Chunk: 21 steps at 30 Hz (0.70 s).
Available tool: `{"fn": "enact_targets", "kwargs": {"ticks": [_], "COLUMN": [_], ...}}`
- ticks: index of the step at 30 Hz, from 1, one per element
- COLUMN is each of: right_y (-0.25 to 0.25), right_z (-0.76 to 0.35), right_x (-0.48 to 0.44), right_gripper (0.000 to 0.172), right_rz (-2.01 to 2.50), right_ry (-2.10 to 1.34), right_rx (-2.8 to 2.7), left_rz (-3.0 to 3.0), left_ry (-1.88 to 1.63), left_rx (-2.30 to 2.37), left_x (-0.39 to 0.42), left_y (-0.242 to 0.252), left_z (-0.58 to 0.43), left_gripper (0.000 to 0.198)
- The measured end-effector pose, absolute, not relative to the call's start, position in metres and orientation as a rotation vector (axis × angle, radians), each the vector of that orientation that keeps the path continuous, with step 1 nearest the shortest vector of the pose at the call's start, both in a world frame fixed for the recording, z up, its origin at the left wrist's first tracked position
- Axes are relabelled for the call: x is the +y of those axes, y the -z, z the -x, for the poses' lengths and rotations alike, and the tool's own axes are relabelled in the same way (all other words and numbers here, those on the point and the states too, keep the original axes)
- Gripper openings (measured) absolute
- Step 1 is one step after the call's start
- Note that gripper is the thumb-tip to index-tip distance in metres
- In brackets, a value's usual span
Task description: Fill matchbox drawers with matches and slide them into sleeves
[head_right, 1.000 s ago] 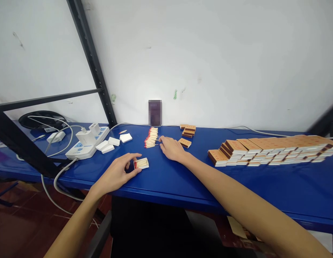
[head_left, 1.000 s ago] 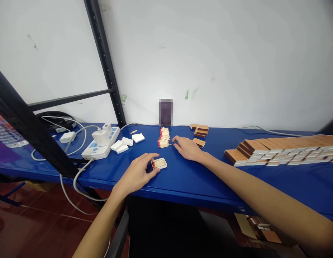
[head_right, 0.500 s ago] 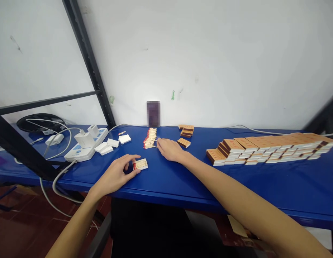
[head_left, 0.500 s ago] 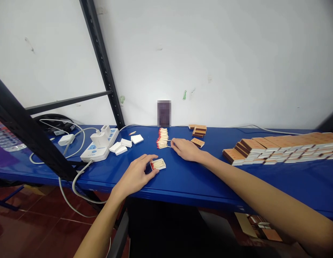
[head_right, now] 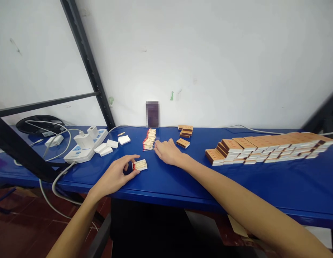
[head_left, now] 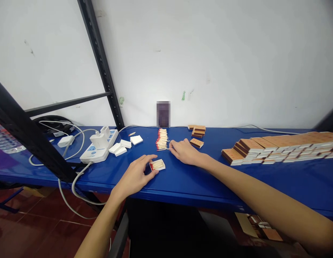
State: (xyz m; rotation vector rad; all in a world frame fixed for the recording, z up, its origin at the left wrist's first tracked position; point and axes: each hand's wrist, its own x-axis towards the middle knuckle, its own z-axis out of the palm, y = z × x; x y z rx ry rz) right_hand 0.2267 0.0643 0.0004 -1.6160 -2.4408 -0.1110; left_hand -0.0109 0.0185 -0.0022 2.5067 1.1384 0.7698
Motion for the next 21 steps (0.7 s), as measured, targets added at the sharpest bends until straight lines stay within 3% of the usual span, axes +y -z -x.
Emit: {"fn": "enact_targets", "kwargs": {"ticks": [13, 21], "right_y": [-0.006, 0.001], "right_z": [-0.211, -0.219], "right_x": [0.041, 0.047], "right_gripper": [0.006, 0.029], "right_rz": [1.081, 0.995], "right_ry": [-0.436, -0.145], "right_rx": [-2.233, -2.390], "left_rz": [-2.516, -2.597], "left_ry": [-0.753, -0.645], "left_rx": [1.140, 1.066], "left_x": [0.018, 0.018], "left_y": [0.002, -0.001], "left_z": [0.011, 0.012], "left_gripper": [0.041, 0.034]}}
